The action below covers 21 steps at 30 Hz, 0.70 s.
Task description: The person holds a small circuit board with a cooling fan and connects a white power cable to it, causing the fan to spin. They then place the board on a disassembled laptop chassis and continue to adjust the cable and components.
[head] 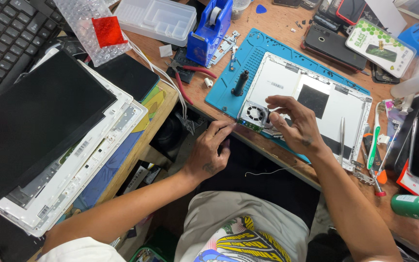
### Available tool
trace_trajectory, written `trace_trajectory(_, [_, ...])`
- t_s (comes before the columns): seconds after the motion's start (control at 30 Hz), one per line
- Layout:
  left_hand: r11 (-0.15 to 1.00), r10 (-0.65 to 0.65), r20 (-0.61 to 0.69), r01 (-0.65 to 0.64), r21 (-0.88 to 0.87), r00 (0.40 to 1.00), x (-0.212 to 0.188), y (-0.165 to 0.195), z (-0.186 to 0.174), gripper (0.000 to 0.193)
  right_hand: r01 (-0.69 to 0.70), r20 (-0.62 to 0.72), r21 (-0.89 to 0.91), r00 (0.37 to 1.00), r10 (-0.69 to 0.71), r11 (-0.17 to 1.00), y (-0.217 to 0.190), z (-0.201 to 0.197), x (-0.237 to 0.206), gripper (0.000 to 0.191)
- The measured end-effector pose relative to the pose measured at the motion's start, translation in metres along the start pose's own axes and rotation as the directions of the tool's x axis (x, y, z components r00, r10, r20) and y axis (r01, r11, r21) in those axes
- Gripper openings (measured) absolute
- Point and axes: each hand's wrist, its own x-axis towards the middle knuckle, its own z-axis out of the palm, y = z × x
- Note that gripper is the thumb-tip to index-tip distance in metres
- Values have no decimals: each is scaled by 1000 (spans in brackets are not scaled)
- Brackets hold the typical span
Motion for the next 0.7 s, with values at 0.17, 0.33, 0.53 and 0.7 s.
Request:
trace_trajectory(0.17, [1000, -13, -8, 13, -7, 1000, -3, 0, 0, 39, -139, -113, -110, 985, 127, 984, -8, -7, 6, 46])
trace_trajectory(0.33, [1000, 9, -25, -9, -8, 1000, -3, -2, -2, 32, -190, -241, -362, 965, 105, 913, -19, -40, 40, 35])
trace_trajectory(0.53, [1000, 0, 0, 0, 10, 1000, -3, -3, -3, 33, 101, -253, -466, 937, -241, 879, -20, -76, 131, 25])
trace_trajectory(0.7, [998, 48, 4, -48, 39, 999, 5, -1, -4, 34, -70, -433, -394, 894, -117, 916, -24, -87, 190, 33])
